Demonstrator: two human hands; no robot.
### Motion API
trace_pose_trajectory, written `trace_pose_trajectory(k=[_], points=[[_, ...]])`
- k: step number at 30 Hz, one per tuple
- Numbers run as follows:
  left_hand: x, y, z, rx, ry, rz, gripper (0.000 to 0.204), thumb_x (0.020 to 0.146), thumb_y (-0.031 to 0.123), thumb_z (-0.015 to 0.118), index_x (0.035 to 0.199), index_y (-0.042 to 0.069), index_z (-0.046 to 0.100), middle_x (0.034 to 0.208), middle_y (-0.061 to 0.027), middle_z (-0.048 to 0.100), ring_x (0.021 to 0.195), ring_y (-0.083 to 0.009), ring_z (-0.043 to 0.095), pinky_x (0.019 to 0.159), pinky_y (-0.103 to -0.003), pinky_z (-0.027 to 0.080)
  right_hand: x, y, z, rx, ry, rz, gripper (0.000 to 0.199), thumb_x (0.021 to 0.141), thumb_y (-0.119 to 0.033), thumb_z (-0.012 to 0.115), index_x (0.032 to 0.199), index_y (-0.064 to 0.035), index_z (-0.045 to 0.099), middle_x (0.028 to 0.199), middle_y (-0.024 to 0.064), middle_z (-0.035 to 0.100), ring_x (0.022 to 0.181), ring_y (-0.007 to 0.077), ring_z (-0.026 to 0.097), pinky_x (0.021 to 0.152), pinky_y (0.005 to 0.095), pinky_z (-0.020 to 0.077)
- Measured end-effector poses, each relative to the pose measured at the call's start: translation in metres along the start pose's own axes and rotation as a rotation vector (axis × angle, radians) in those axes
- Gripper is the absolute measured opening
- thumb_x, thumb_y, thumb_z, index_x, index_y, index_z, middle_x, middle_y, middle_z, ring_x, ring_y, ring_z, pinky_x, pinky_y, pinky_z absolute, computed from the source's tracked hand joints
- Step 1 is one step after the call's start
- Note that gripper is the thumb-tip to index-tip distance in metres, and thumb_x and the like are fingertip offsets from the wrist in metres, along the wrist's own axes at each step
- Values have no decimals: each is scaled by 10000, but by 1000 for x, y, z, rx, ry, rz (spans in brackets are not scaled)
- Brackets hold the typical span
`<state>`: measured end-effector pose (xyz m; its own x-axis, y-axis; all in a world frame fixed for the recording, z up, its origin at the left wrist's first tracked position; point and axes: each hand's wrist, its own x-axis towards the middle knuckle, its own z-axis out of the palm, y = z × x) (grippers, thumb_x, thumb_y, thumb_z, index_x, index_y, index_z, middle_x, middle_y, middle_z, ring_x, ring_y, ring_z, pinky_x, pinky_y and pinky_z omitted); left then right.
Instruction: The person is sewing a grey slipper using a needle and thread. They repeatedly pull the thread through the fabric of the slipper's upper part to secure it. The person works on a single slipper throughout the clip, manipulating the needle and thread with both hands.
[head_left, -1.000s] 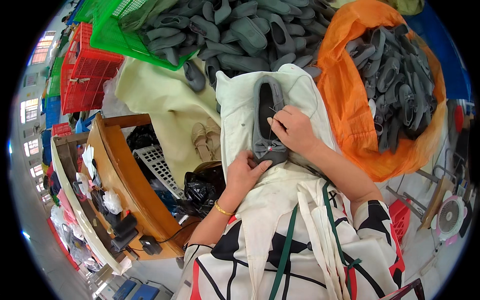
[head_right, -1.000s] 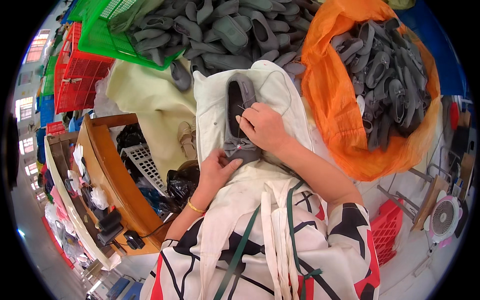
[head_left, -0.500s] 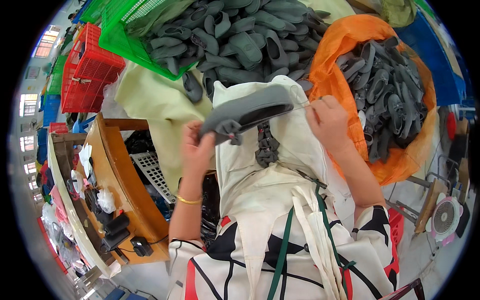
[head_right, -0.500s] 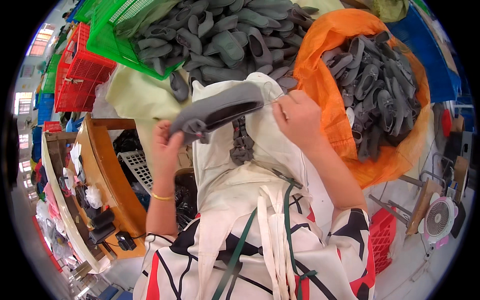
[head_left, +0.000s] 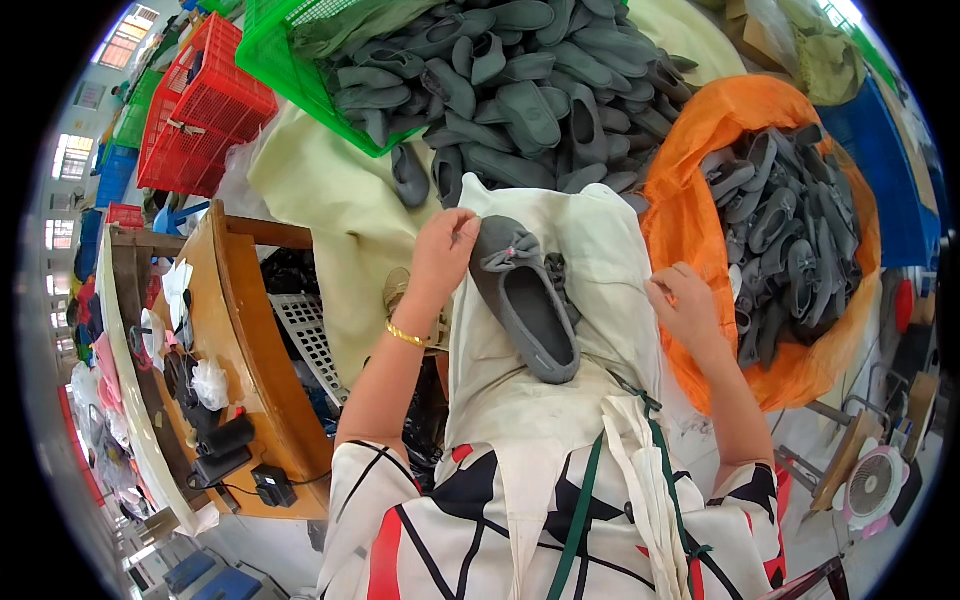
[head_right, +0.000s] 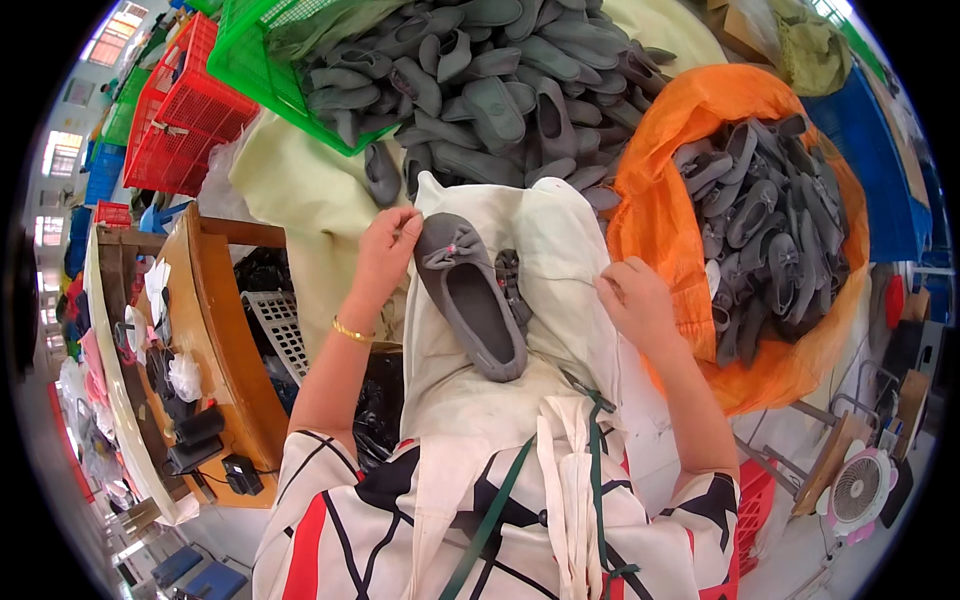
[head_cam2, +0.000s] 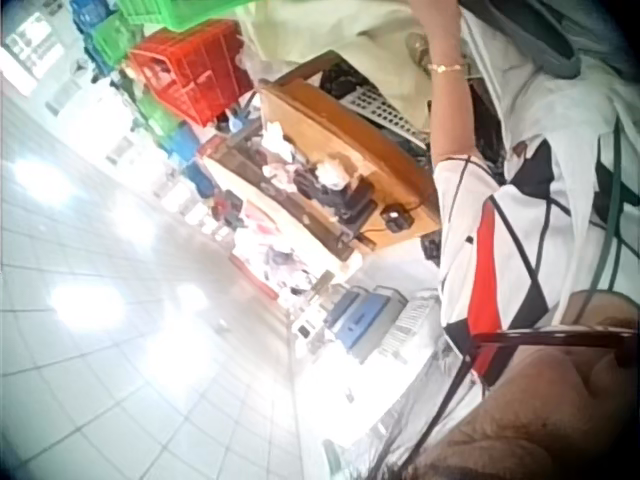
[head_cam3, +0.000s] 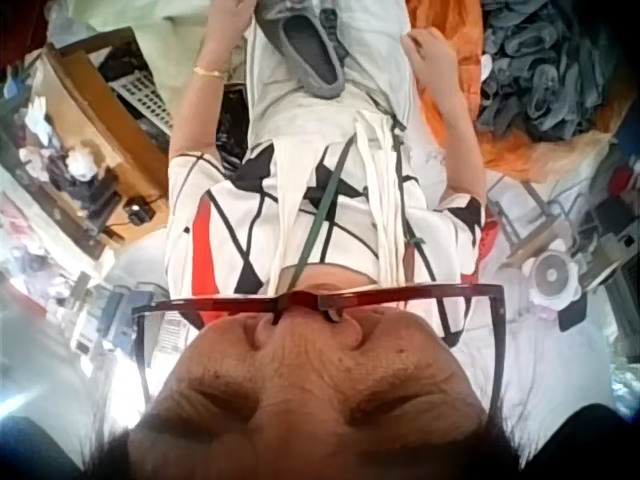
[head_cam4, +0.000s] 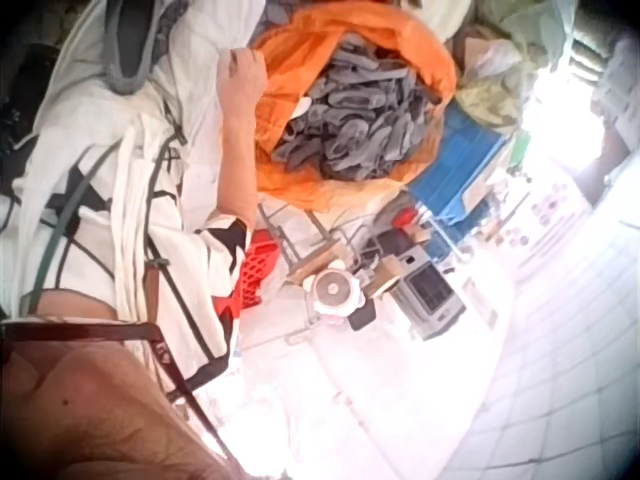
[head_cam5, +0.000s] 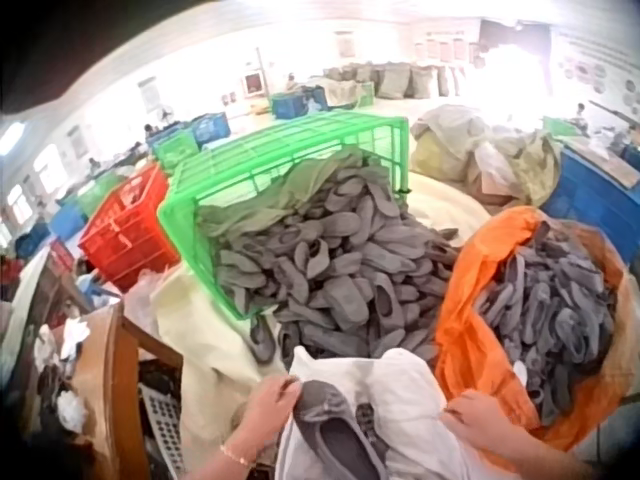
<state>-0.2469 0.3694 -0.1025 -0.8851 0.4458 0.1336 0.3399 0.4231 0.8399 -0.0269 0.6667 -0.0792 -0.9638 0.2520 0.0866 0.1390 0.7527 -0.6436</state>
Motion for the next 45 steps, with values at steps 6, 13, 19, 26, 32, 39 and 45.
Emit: trace_pose_trajectory(k=[6, 13, 19, 26, 32, 39, 45], points=[[-24, 26, -7, 47, -127, -331, 449, 962, 434, 619, 834, 3, 617, 767, -132, 649, 726, -258, 622, 647, -369, 483, 65, -47, 51, 420, -23, 23, 158, 908, -166, 692, 955, -16, 680, 866, 110, 620, 731, 228, 605, 657, 326, 493], [-36, 41, 7, 130, -144, -222, 269, 811, 223, 766, 879, 45, 577, 837, -111, 579, 732, -291, 587, 637, -399, 478, 111, -89, 94, 501, -342, -47, 253, 867, -164, 725, 1071, -29, 658, 908, 108, 602, 824, 249, 601, 728, 348, 491], [-48, 40, 8, 179, -146, -191, 229, 812, 166, 739, 878, 57, 550, 844, -115, 598, 810, -335, 590, 660, -444, 468, 86, -85, 101, 387, -310, -201, 212, 818, -78, 729, 1016, -49, 661, 857, 120, 564, 809, 305, 570, 704, 392, 469], [-57, 33, 17, 132, 0, -126, 187, 816, 139, 732, 951, 62, 626, 846, -105, 631, 806, -320, 607, 672, -428, 483, 86, -85, 109, 372, -201, -284, 204, 816, -67, 728, 1007, -47, 658, 836, 107, 539, 763, 281, 552, 666, 368, 457], [-60, 30, 12, -119, -78, -393, 179, 819, 146, 730, 935, 31, 658, 828, -117, 663, 697, -247, 620, 635, -348, 496, 90, -83, 112, 353, -426, -113, 201, 861, -215, 706, 924, -34, 648, 863, 137, 602, 796, 335, 605, 687, 422, 480], [-43, 22, -1, -357, -242, -554, 244, 903, 226, 707, 953, 6, 614, 812, -82, 680, 653, -138, 618, 610, -291, 508, 87, -96, 84, 269, -565, -133, 250, 875, -265, 691, 817, -30, 631, 804, 130, 607, 764, 325, 613, 666, 431, 481], [-38, 16, -1, -816, -245, -834, 232, 966, 281, 666, 956, 67, 578, 810, -60, 684, 629, -111, 645, 553, -243, 517, 91, -73, 69, -146, -212, -314, 239, 869, -216, 703, 734, -34, 631, 735, 127, 595, 710, 312, 603, 619, 409, 470]])
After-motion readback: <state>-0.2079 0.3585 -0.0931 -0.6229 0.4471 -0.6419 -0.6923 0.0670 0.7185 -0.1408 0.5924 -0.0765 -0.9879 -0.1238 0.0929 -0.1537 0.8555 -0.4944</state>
